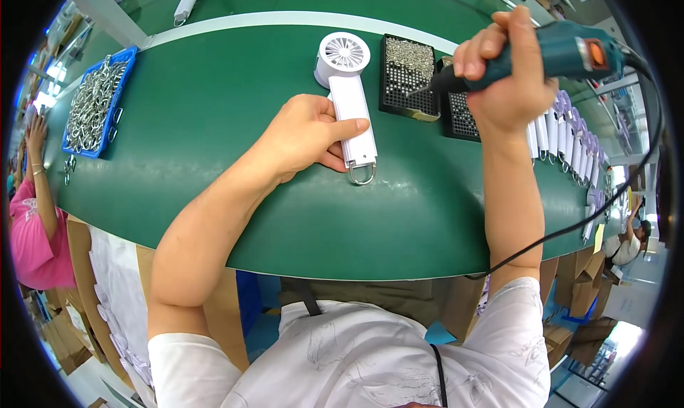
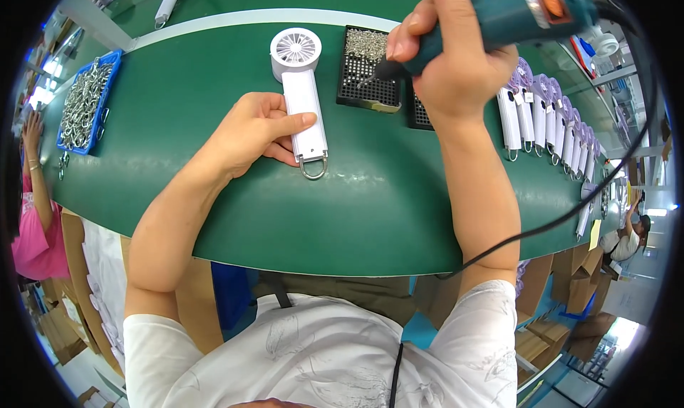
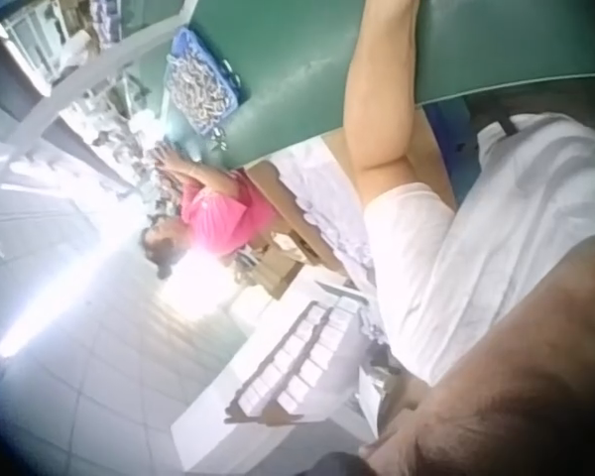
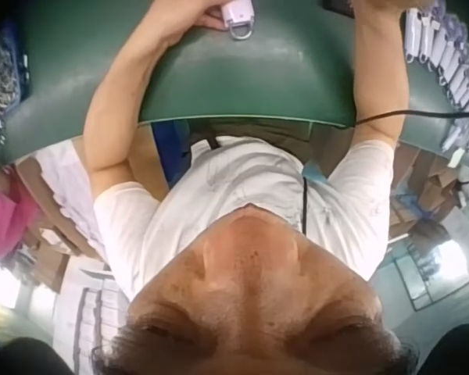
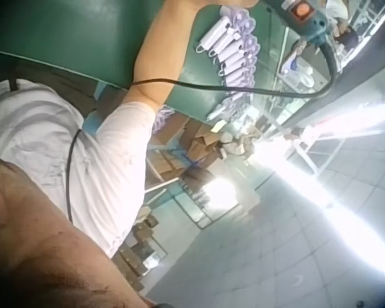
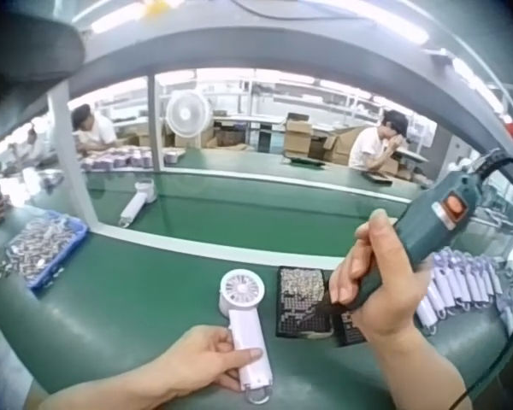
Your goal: The person assembles handheld portable fans by installing internal components into fan casings, then securing the casings with screws using an electric screwdriver.
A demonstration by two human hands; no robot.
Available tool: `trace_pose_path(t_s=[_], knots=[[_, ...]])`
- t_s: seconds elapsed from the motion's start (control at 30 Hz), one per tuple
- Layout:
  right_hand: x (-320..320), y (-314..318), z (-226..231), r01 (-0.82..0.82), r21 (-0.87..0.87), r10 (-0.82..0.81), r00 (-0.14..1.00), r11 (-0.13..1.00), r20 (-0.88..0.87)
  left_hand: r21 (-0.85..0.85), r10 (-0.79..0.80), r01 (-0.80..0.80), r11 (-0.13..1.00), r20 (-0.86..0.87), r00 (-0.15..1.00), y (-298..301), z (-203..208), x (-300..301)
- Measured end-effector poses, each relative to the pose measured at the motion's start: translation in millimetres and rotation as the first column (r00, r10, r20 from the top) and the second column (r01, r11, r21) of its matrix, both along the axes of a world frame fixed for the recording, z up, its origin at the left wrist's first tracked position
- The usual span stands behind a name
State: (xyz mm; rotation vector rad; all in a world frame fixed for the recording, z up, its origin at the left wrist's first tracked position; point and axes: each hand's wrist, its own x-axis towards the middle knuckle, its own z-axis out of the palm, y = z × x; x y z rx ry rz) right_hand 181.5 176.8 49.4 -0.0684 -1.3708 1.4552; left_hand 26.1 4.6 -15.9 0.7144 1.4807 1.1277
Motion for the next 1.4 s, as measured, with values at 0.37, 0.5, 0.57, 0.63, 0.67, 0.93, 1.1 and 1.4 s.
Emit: trace_pose_path(t_s=[0.37,0.5,0.57,0.63,0.67,0.93,1.1,1.4], knots=[[8.7,-50.1,-5.1,-0.387,0.104,0.372,0.918,0.916,0.140,0.006,0.005,-0.005,1.000,0.017,1.000,0.1,4.2,1.4],[8.9,-54.0,-6.5,-0.378,0.106,0.355,0.917,0.920,0.183,-0.004,-0.024,0.024,1.000,0.014,1.000,-0.9,6.4,-0.8],[8.6,-53.6,-6.8,-0.380,0.089,0.360,0.915,0.921,0.182,-0.003,-0.023,0.023,1.000,0.012,1.000,-0.7,3.9,-1.2],[8.5,-51.9,-7.4,-0.392,0.101,0.371,0.912,0.915,0.174,-0.001,-0.026,0.026,1.000,0.010,1.000,0.1,3.3,-0.9],[7.8,-51.8,-8.2,-0.393,0.101,0.373,0.911,0.914,0.174,-0.003,-0.026,0.026,1.000,0.013,1.000,0.0,3.0,-0.9],[3.2,-56.2,-14.9,-0.318,0.078,0.302,0.938,0.945,0.168,-0.022,-0.021,0.022,1.000,0.020,1.000,0.1,4.2,-0.1],[-1.0,-69.8,-10.0,-0.327,-0.066,0.330,0.943,0.943,0.050,-0.024,-0.012,0.012,1.000,0.001,1.000,-0.3,4.7,1.0],[2.1,-73.1,-11.7,-0.372,0.160,0.322,0.907,0.914,0.270,0.013,0.089,-0.088,0.996,-0.041,0.995,2.2,1.4,8.7]])
